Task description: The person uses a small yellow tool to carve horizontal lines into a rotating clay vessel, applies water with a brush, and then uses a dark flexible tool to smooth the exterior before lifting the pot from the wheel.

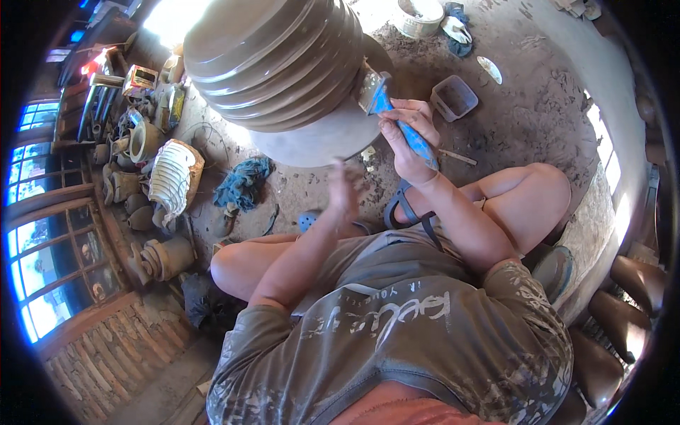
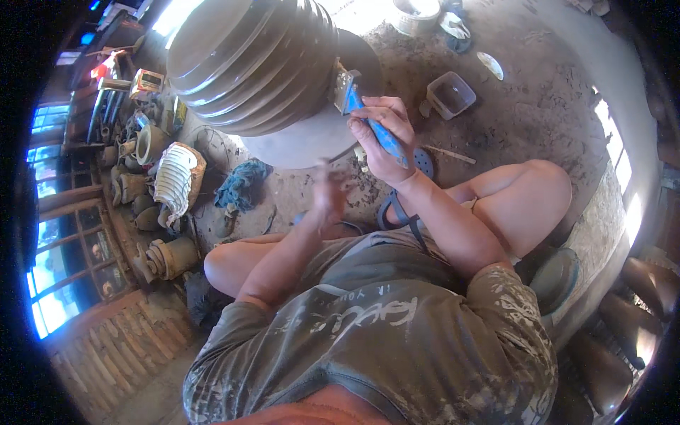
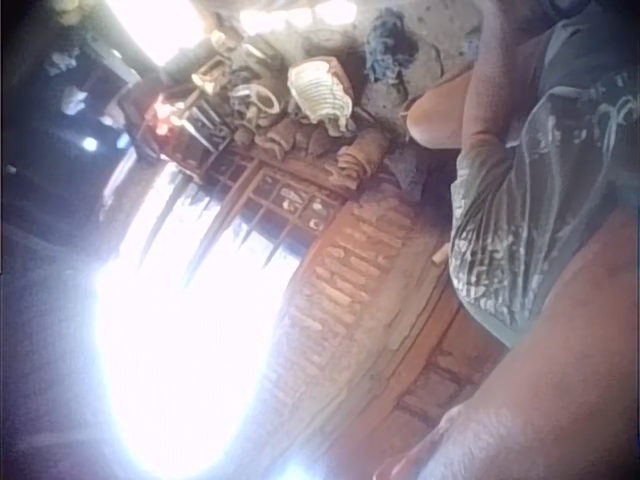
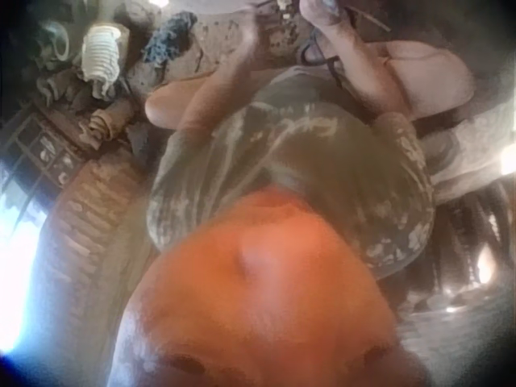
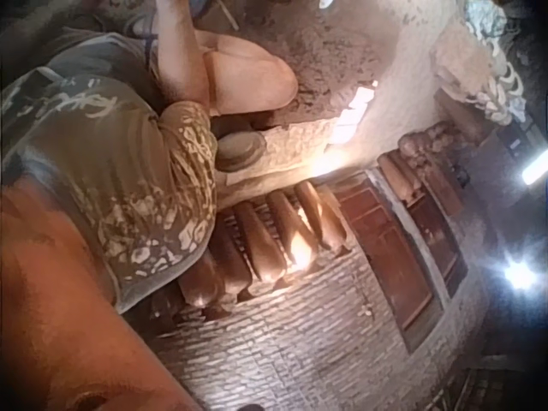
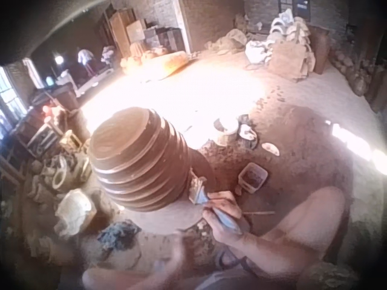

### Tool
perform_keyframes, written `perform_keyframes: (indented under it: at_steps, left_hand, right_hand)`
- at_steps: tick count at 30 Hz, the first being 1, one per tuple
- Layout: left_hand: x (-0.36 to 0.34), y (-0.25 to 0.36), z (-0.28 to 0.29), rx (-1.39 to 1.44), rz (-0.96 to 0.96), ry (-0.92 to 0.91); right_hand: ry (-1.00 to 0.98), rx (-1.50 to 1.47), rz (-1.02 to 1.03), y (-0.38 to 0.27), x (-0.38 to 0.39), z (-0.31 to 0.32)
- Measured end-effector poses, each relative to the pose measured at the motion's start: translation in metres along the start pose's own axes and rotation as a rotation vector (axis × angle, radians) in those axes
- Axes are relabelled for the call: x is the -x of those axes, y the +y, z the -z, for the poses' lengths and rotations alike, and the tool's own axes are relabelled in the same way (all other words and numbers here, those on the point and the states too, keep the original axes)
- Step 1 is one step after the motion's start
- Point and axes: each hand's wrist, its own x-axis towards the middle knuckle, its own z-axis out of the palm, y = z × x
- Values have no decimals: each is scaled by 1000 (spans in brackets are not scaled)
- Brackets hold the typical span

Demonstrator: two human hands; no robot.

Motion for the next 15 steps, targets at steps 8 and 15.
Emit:
perform_keyframes:
  at_steps: [8,15]
  left_hand:
    - [-24,74,35,303,-323,182]
    - [32,-8,-15,40,174,-230]
  right_hand:
    - [-32,63,60,1,-2,8]
    - [11,-21,-19,3,9,4]
